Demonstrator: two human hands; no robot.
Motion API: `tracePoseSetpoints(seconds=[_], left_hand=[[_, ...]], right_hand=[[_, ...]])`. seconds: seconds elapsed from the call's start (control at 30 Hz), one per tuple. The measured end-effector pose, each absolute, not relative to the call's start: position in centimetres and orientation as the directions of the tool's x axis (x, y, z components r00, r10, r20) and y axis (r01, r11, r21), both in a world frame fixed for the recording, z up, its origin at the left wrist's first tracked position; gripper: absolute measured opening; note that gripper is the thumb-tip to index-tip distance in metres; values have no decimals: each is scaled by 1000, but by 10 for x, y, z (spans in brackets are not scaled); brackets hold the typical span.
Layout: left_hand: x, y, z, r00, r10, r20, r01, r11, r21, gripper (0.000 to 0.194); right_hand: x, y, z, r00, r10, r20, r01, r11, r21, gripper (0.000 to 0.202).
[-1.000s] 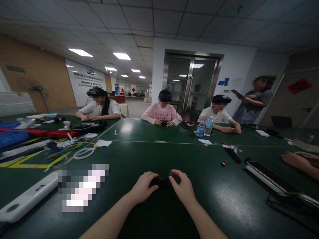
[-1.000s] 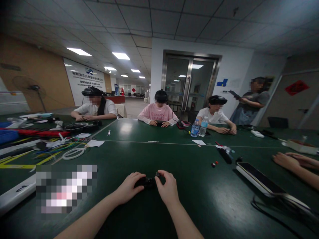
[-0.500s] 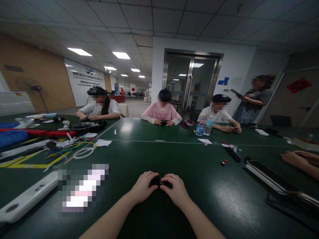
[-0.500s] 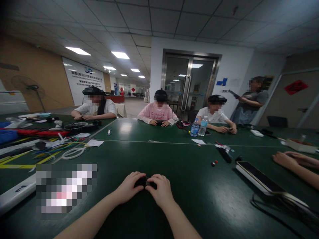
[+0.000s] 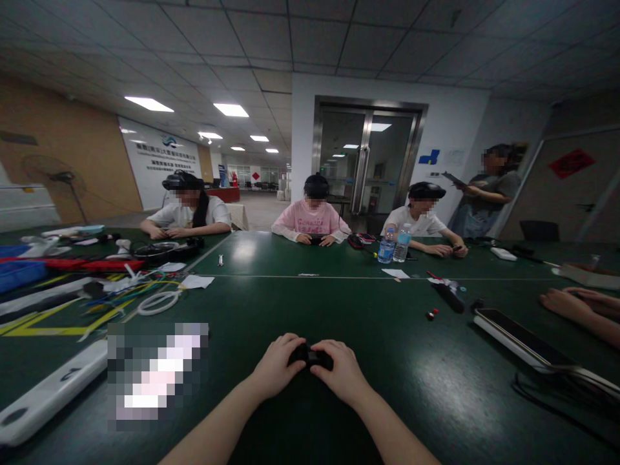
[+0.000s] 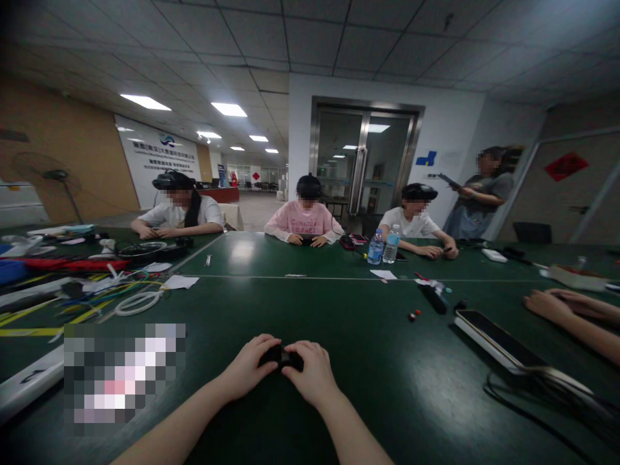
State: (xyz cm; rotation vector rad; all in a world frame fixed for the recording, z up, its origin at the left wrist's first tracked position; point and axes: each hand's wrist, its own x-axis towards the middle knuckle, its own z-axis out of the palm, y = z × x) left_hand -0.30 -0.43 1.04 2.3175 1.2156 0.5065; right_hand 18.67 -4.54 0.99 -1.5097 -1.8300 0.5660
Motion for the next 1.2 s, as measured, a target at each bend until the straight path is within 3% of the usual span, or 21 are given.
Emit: tracePoseSetpoints(seconds=[0.37, 0.83, 1.2], left_hand=[[-5, -3, 9, 551, 829, 96, 653, -499, 570, 50], [-4, -3, 8, 527, 844, 102, 655, -480, 584, 42], [-7, -1, 4, 513, 852, 102, 651, -464, 600, 46]], right_hand=[[189, -46, 10, -81, 973, 216, 645, 217, -733, 31], [191, -48, 16, -74, 984, 163, 595, 175, -784, 38], [191, -47, 16, 42, 999, 26, 591, -4, -807, 41]])
